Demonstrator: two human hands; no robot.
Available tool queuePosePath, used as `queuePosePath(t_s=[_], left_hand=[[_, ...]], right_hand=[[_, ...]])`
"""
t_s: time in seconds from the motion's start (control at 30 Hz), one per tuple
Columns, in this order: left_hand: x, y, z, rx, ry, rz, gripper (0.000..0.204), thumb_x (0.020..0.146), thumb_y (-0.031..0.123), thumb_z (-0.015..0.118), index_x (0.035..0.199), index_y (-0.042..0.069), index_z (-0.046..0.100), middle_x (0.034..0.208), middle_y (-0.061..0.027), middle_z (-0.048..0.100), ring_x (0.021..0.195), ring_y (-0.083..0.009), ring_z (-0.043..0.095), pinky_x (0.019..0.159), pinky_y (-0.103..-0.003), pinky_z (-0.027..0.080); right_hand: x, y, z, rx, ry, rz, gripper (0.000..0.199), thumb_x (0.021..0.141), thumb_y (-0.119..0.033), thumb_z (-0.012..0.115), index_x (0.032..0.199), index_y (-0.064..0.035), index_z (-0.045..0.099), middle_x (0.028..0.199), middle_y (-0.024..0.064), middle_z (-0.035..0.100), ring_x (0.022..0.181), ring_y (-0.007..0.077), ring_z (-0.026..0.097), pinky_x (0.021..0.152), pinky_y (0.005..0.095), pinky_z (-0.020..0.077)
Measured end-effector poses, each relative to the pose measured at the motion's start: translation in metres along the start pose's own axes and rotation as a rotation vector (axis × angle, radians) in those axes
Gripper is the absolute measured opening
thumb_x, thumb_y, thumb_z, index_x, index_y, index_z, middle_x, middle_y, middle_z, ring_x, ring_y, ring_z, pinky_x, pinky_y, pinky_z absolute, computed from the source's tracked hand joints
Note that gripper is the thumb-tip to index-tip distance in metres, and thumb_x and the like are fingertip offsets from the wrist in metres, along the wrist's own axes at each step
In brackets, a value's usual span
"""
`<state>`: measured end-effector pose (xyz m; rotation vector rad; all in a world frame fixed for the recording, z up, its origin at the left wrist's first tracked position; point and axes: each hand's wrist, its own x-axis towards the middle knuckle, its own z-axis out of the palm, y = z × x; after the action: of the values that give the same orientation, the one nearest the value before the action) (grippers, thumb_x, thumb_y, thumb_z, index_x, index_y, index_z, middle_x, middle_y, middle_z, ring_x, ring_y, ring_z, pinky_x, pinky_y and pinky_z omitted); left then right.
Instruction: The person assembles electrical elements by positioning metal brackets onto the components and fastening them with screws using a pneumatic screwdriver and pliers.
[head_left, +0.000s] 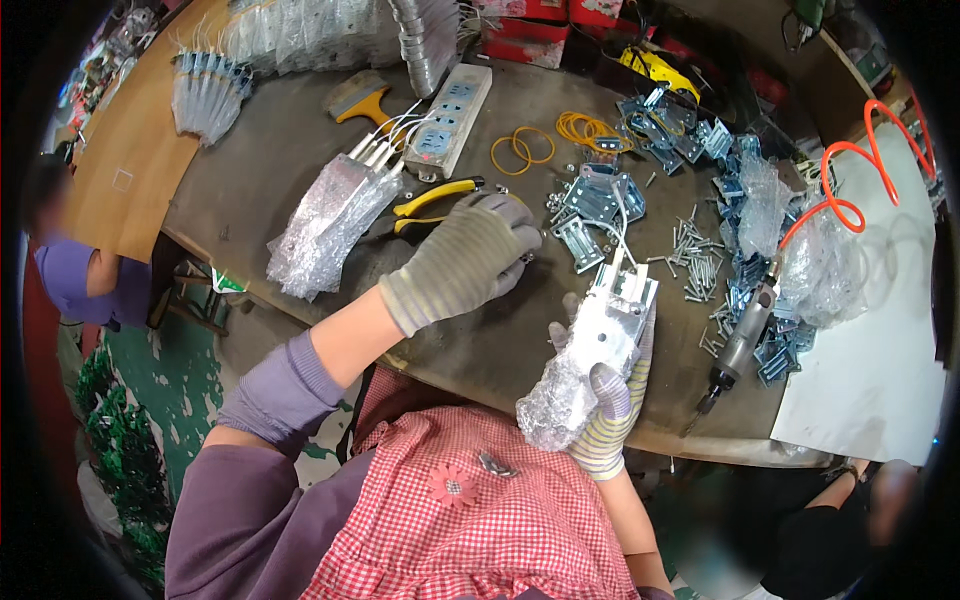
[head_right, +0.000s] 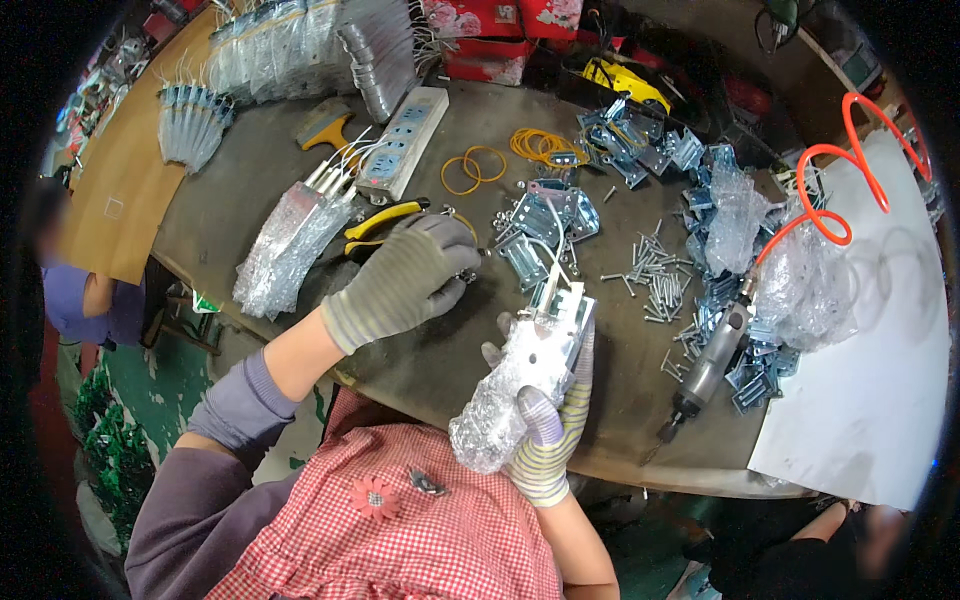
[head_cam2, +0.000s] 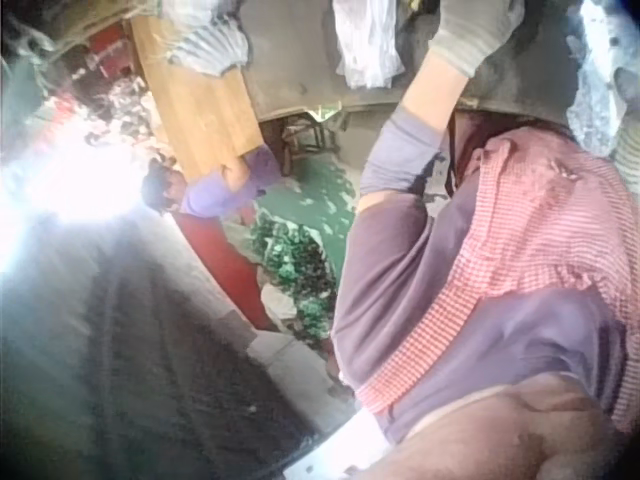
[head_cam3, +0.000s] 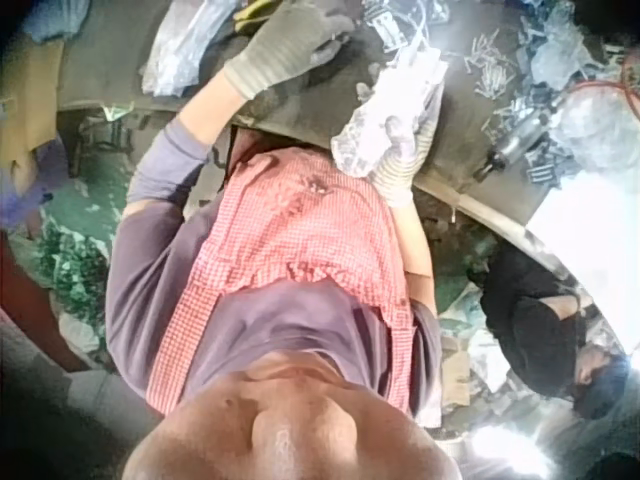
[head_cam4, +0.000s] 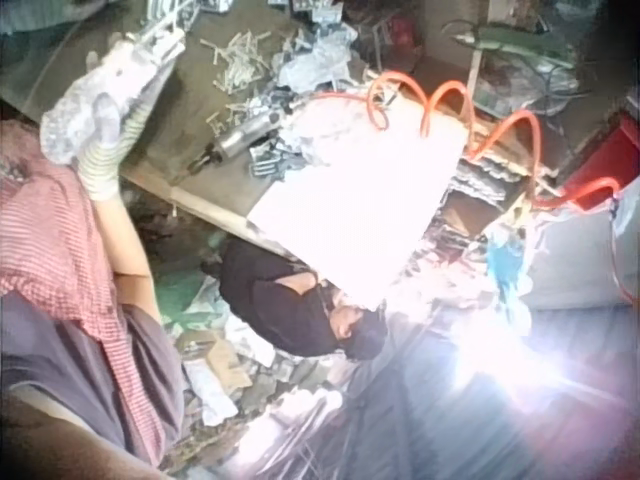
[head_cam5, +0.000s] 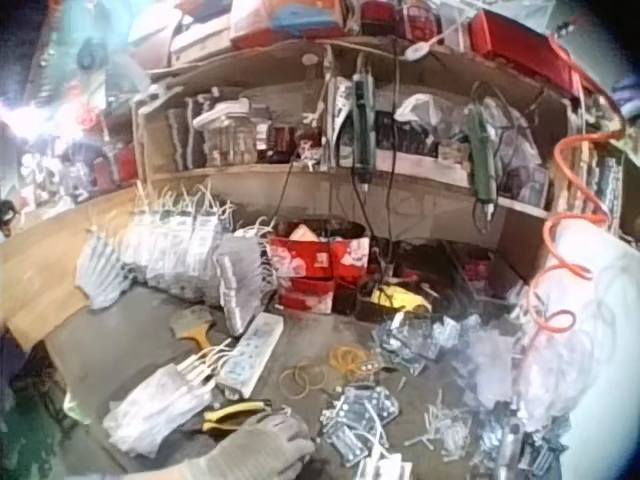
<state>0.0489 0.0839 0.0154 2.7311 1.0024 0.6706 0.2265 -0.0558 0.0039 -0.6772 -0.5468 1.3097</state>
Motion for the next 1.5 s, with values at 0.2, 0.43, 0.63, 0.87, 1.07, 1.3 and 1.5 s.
queuePosePath(t_s=[0.2, 0.43, 0.63, 0.87, 1.07, 1.3, 1.5], left_hand=[[0.002, 0.016, -0.022, 0.093, 0.119, -0.33, 0.02, 0.071, 0.02, 0.076, 0.087, 0.011, 0.068, 0.093, -0.0108, 0.063, 0.093, -0.0326, 0.059, 0.081, -0.046, 0.045], [0.007, 0.003, -0.021, -0.004, 0.121, -0.355, 0.012, 0.077, 0.017, 0.072, 0.084, 0.008, 0.07, 0.077, -0.0087, 0.062, 0.075, -0.0243, 0.06, 0.07, -0.038, 0.047], [-0.018, -0.015, -0.028, -1.71, 0.193, -0.854, 0.02, 0.092, 0.026, 0.067, 0.101, 0.008, 0.064, 0.068, 0.0054, 0.051, 0.047, -0.0027, 0.037, 0.043, -0.018, 0.027], [-0.046, 0.023, -0.027, -2.192, 0.077, -0.71, 0.024, 0.097, 0.031, 0.061, 0.102, 0.008, 0.058, 0.068, 0.0052, 0.045, 0.047, -0.0028, 0.032, 0.043, -0.018, 0.027], [-0.056, 0.022, -0.028, -2.186, -0.078, -0.441, 0.03, 0.095, 0.025, 0.063, 0.114, 0.002, 0.06, 0.076, 0.004, 0.054, 0.057, -0.0023, 0.044, 0.052, -0.018, 0.037], [-0.051, 0.048, -0.049, -0.877, 0.092, -0.586, 0.03, 0.078, 0.022, 0.076, 0.098, 0.002, 0.067, 0.088, -0.0037, 0.063, 0.078, -0.0133, 0.058, 0.074, -0.027, 0.047], [-0.053, 0.066, -0.017, -0.108, -0.106, -0.28, 0.045, 0.067, 0.035, 0.077, 0.098, 0.005, 0.064, 0.096, -0.013, 0.059, 0.091, -0.0312, 0.059, 0.08, -0.042, 0.048]], right_hand=[[0.002, -0.002, -0.007, -0.029, -0.004, 0.076, 0.084, 0.084, -0.017, 0.07, 0.153, -0.0139, 0.023, 0.145, 0.0191, 0.041, 0.13, 0.0402, 0.047, 0.101, 0.0517, 0.0477], [0.001, -0.002, -0.004, 0.013, -0.009, 0.08, 0.081, 0.083, -0.016, 0.07, 0.152, -0.0117, 0.026, 0.143, 0.0195, 0.042, 0.13, 0.0402, 0.047, 0.104, 0.053, 0.0453], [0.006, -0.007, 0.007, 0.033, -0.005, 0.131, 0.073, 0.081, -0.021, 0.07, 0.144, -0.0056, 0.036, 0.137, 0.0241, 0.048, 0.129, 0.0382, 0.049, 0.106, 0.0466, 0.045], [0.004, -0.005, 0.024, 0.199, -0.052, 0.338, 0.068, 0.086, -0.017, 0.063, 0.147, -0.0091, 0.032, 0.14, 0.0163, 0.045, 0.132, 0.0352, 0.046, 0.108, 0.0575, 0.0397], [0.005, -0.003, 0.031, 0.227, -0.057, 0.383, 0.067, 0.083, -0.014, 0.062, 0.144, -0.009, 0.036, 0.132, 0.0163, 0.051, 0.123, 0.0333, 0.052, 0.106, 0.0592, 0.041], [-0.001, -0.021, 0.008, 0.334, 0.014, 0.467, 0.069, 0.077, -0.019, 0.065, 0.139, -0.0003, 0.038, 0.117, 0.026, 0.056, 0.097, 0.0378, 0.064, 0.08, 0.0477, 0.0601], [-0.004, -0.03, -0.009, 0.325, 0.093, 0.237, 0.067, 0.077, -0.019, 0.065, 0.139, -0.0033, 0.043, 0.126, 0.0179, 0.055, 0.112, 0.0327, 0.058, 0.099, 0.052, 0.0491]])
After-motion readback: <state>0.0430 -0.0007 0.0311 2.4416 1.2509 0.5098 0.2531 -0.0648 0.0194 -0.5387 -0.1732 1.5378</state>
